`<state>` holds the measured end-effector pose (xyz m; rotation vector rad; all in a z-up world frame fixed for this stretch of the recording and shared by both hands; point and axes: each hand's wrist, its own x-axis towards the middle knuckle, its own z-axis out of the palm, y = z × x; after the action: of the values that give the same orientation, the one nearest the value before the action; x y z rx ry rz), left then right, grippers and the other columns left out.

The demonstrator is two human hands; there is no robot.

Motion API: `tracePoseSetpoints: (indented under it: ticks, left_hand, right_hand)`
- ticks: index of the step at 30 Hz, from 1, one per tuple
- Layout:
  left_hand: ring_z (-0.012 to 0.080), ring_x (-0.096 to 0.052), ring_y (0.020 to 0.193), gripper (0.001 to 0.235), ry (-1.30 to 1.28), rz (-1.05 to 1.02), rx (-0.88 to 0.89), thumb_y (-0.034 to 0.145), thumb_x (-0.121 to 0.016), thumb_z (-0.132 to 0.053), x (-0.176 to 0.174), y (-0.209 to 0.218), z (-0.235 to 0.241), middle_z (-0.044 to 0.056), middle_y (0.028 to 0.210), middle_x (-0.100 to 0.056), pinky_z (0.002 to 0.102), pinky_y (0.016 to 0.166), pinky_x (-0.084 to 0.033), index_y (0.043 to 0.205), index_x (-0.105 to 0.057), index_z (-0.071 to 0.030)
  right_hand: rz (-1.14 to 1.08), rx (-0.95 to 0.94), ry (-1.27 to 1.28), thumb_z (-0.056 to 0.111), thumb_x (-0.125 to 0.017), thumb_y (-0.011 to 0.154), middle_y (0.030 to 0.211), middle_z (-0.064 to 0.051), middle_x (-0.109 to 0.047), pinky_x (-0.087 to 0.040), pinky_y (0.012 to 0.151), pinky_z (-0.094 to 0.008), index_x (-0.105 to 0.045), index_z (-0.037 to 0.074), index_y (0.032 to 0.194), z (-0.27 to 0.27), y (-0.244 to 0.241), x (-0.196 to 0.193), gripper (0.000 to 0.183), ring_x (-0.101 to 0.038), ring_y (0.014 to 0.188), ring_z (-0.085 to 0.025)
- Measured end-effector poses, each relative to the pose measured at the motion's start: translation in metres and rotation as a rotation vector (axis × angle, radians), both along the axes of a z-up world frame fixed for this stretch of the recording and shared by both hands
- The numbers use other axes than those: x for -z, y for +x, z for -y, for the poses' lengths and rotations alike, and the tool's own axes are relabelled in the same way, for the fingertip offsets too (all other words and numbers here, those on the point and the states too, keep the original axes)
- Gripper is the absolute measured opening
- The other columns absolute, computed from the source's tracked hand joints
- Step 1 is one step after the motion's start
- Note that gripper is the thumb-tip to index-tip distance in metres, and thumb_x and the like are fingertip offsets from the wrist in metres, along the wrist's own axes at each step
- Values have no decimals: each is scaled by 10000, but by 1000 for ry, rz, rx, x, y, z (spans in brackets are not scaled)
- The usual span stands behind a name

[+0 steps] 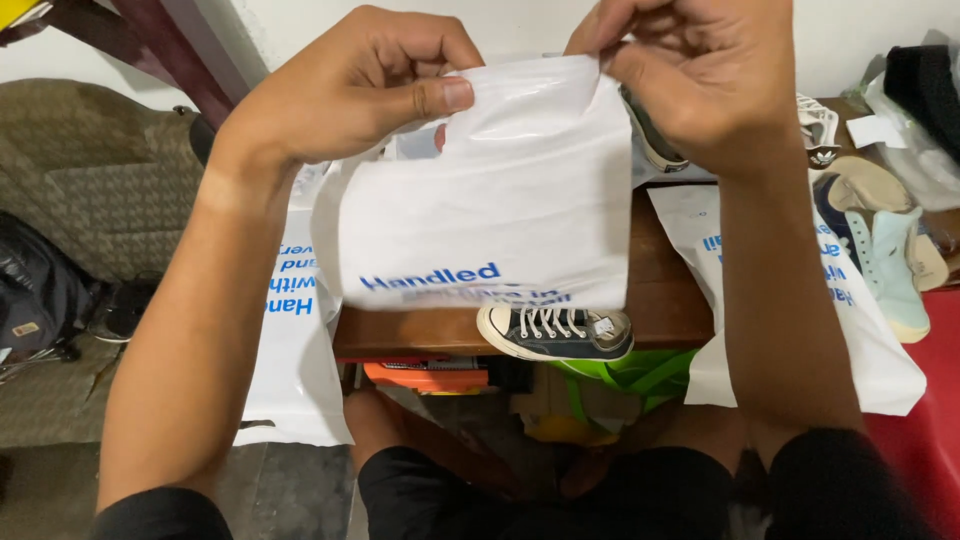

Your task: The person places pairs of shoes into white plastic bags printed with 'Handled with love and care in every detail.' They handle a black sneaker, a white sneaker, and a dark high-top sneaker, placing each pair into a bag and setting the sealed bags aside on the table.

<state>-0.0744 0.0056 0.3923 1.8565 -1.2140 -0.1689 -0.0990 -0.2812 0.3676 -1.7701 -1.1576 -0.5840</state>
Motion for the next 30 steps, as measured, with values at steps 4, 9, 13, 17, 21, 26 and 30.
tracePoseSetpoints:
  ticks: [4, 9, 13, 17, 21, 26, 30]
  left_hand:
    - [69, -590, 674, 153, 64, -16, -66, 1112, -570, -182, -5, -1, -6, -13, 826, -569, 198, 660, -480, 1061, -620, -47]
    - [47, -552, 728, 196, 192, 137, -25, 1116, -542, -233, -10, -7, 3, -45, 815, -581, 206, 657, -441, 1105, -673, -88]
    - [64, -508, 944, 198, -59, 185, -67, 1193, -459, -210, 9, 5, -9, -40, 1019, -554, 231, 868, -416, 1192, -601, -72]
    - [89, -450, 1022, 277, -204, 184, -86, 1193, -448, -246, 21, 6, -6, -26, 1130, -523, 260, 914, -376, 1334, -589, -55]
    - [84, -430, 817, 349, -181, 234, -345, 1135, -493, -133, 38, 21, -7, -40, 814, -425, 306, 793, -347, 794, -483, -59]
    - [112, -262, 783, 172, -231, 329, -335, 965, -353, -12, 33, 2, 13, -22, 818, -270, 340, 719, -224, 830, -299, -104]
    - [125, -338, 803, 158, -295, 326, -360, 997, -335, -17, 39, 0, 18, -6, 841, -358, 352, 757, -304, 864, -369, -95]
  right_hand:
    - [-91, 127, -58, -176, -557, 990, 1121, -166, -698, -578, 989, -299, -626, -46, 1124, 18, 3, -5, 199, -693, 1065, -225]
    - [-527, -561, -126, 101, -679, 945, 1223, -162, -656, -656, 929, -238, -503, -32, 1260, 24, 25, -2, 384, -743, 1011, -183]
    - [-284, -445, 186, -120, -609, 991, 1347, -180, -536, -600, 1089, -337, -438, 7, 1451, 9, 15, 14, 507, -600, 1242, -289]
    - [-254, -166, 162, -125, -621, 1025, 1252, -177, -567, -559, 1078, -323, -490, -66, 1310, -9, -6, 13, 319, -601, 1169, -257]
    - [-37, -51, 297, -139, -603, 1087, 1131, -135, -647, -550, 994, -340, -610, -41, 1175, -9, 8, 25, 132, -641, 1098, -243]
    - [-169, -317, 293, -159, -596, 1052, 1000, -116, -621, -541, 808, -276, -584, -15, 1034, -10, 23, 34, 145, -624, 917, -193]
    - [-182, -408, 153, 64, -459, 1115, 1017, -144, -489, -416, 850, -329, -459, 29, 1023, -33, -2, 13, 99, -503, 957, -236]
